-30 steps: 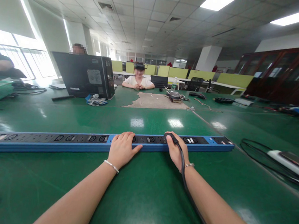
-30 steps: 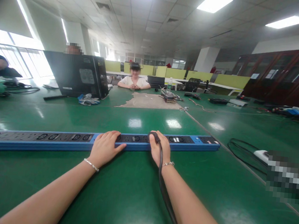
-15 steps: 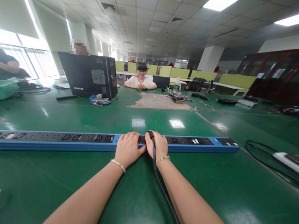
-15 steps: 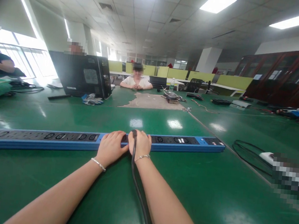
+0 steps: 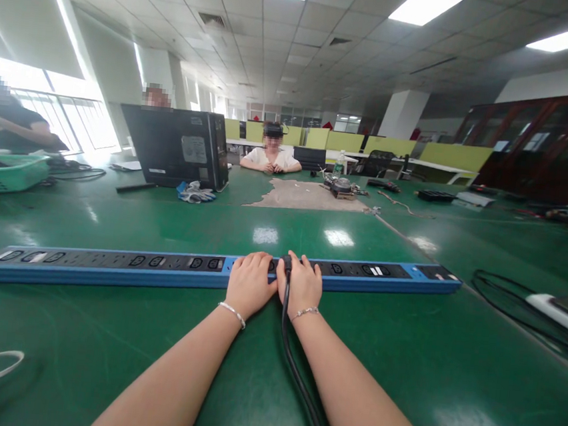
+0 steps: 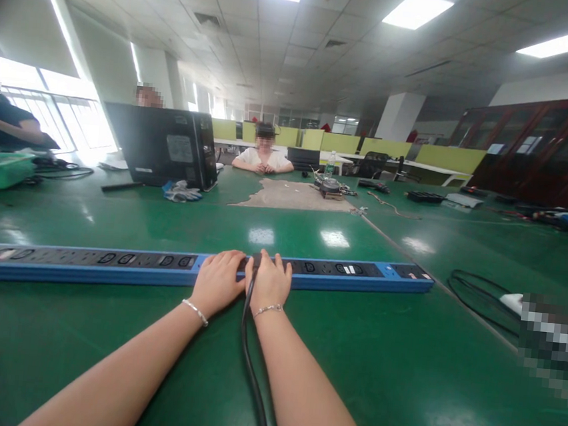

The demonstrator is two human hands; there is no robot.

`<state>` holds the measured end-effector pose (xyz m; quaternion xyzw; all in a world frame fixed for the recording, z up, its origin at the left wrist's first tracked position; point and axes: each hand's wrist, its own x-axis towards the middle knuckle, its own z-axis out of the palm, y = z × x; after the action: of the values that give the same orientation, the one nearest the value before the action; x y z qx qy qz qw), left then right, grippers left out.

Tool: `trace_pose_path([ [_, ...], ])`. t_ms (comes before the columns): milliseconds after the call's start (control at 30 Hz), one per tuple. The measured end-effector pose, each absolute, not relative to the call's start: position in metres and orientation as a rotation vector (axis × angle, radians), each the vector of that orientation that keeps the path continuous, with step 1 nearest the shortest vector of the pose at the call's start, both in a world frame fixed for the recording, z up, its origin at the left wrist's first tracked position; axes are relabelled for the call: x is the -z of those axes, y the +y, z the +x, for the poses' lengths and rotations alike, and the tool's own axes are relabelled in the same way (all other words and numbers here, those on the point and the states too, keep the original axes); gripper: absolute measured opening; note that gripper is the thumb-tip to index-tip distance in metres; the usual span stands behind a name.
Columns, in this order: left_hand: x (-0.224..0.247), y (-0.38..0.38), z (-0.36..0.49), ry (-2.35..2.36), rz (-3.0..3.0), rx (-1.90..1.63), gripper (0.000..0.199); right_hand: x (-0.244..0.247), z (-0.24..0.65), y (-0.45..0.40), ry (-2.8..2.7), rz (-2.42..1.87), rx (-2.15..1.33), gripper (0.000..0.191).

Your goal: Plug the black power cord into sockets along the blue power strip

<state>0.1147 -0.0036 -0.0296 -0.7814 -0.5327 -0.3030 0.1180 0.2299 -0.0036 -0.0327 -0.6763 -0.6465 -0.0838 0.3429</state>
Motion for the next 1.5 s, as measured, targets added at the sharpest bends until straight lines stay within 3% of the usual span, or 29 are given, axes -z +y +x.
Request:
trace_pose_path([
  [267, 0.026, -0.007, 0.115, -1.582, -2.312, 0.899, 0.048, 0.035, 0.242, -0.014, -1.781, -1.703, 0.235, 0.045],
  [433, 0.021, -0.014, 0.119, -1.355, -2.528, 0.848, 0.057, 0.031, 0.261, -0.014, -1.961, -1.665, 0.173, 0.042],
  [900, 0.013, -0.006, 0.133, -1.454, -2.492, 0.89, 0.035, 0.037, 0.268, -0.014, -2.031, -1.602, 0.235, 0.045],
  [1500, 0.01, -0.009, 0.137, -1.47, -2.465, 0.896, 0.031, 0.037, 0.269, -0.016, -2.034, -1.55, 0.217, 0.048],
])
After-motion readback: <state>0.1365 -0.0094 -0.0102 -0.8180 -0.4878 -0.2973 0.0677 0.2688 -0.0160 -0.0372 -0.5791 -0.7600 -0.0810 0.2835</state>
